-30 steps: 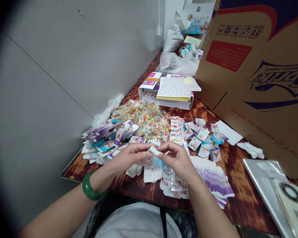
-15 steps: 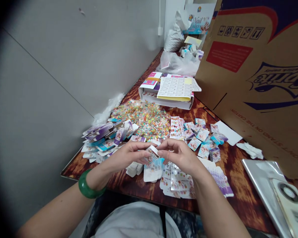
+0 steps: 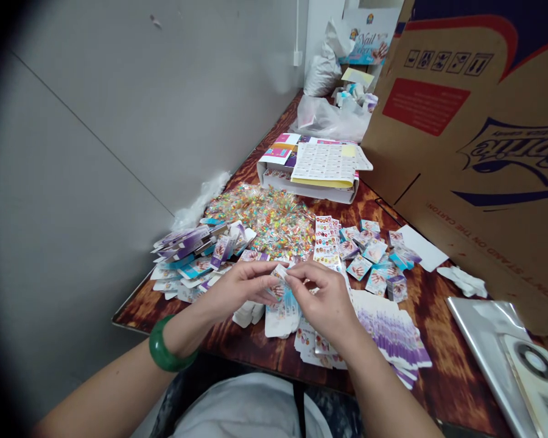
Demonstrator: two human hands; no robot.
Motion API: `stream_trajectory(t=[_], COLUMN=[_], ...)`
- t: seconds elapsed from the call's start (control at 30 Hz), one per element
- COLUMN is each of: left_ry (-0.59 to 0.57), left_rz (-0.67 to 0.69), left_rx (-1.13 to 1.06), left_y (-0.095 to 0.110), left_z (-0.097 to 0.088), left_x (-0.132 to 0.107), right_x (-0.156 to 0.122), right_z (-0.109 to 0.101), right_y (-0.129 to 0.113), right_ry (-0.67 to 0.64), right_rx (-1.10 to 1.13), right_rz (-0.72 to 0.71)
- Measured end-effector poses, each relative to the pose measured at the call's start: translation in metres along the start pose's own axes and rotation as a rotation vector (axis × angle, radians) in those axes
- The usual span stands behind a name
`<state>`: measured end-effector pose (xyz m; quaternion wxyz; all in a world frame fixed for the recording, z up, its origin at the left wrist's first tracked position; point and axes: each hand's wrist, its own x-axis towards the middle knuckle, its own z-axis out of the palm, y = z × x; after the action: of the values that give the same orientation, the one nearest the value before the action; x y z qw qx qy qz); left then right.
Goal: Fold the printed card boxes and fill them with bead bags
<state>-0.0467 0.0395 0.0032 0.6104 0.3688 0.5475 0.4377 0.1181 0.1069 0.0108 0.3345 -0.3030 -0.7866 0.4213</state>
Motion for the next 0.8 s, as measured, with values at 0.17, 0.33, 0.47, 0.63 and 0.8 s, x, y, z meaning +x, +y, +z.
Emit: stream_trajectory(t=[0.17,0.33,0.47,0.63,0.8], left_ry=[0.017,0.031,0.024,-0.002,0.006], left_rz=[0.042,-0.022,-0.025,-0.052,-0.056], left_rx=[0.000,-0.042,-0.095,-0.132,-0.024], left_y=[0.003,0.007,0.008,0.012,0.014], left_z=[0.002,0.004,0.006,0.012,0.007], left_x=[0.000,-0.002,-0.004,-0.007,-0.010], right_x=[-0.006,-0.015,-0.018,-0.017,-0.006], right_z=[0.001,0.005,0.007,0.009,-0.054], right_y=[0.006,0.013,0.011,0.012,0.043], right_ry=[0.042,0.067,0.033,0.055,0.431], right_rx=[-0.018,-0.083,-0.007,0.137,0.114], right_rz=[-0.144,-0.263,-0.173,-0.023,0.230])
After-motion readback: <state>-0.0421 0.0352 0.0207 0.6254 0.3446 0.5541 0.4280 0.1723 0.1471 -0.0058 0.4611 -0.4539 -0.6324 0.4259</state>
